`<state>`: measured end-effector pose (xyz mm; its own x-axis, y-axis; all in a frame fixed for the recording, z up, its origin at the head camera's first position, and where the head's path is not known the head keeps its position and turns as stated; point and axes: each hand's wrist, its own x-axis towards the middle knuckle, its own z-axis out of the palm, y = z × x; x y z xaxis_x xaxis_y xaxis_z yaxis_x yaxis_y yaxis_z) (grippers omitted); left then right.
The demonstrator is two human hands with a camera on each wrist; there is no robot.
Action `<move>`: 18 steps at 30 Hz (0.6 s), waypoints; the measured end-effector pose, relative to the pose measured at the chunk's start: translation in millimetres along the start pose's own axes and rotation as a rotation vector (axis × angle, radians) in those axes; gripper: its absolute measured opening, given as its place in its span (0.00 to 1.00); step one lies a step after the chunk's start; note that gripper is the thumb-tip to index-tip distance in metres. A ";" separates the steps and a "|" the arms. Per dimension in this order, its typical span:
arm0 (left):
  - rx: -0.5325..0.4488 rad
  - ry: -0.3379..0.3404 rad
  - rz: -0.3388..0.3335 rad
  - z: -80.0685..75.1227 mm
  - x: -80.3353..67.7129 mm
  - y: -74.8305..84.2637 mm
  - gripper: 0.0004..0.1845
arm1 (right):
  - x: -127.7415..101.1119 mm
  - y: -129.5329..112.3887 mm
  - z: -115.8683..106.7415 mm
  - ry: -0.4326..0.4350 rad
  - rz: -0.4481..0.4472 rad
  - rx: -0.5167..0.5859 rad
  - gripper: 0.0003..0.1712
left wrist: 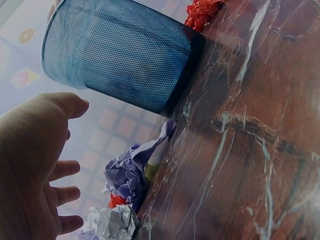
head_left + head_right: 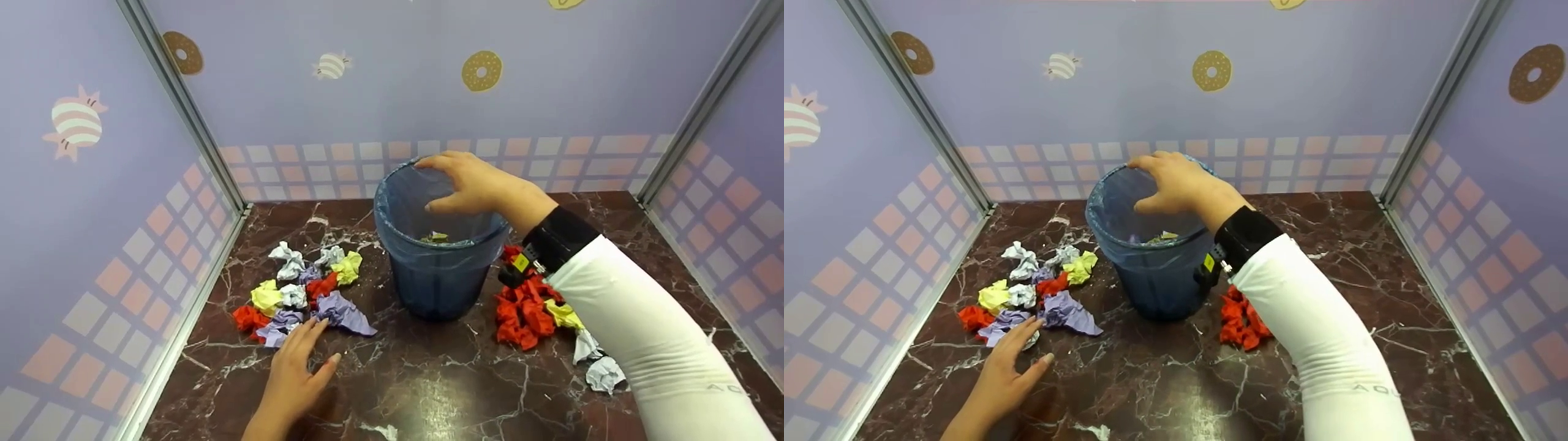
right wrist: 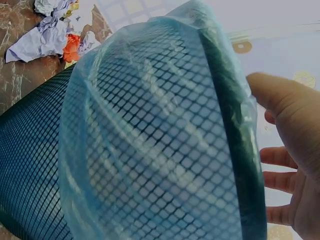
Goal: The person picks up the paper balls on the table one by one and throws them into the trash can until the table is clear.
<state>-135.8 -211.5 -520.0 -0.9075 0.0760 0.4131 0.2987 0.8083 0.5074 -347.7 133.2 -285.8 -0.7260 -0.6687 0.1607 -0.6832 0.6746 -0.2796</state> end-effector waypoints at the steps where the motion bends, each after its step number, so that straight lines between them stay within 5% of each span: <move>1: 0.003 -0.002 0.000 0.1 0.5 0.1 0.34 | -1.8 0.2 -0.5 -0.008 0.005 -0.007 0.44; 12: 0.017 0.003 0.094 6.4 11.6 10.3 0.35 | -44.3 15.6 -16.0 -0.005 0.021 -0.087 0.44; 18: 0.037 -0.059 0.126 13.1 21.2 25.3 0.35 | -81.9 39.9 -21.8 0.041 0.017 -0.125 0.41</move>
<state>-151.4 -181.8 -508.2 -0.8795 0.2115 0.4264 0.4015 0.8108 0.4260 -317.2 221.7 -289.5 -0.7384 -0.6452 0.1961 -0.6734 0.7212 -0.1627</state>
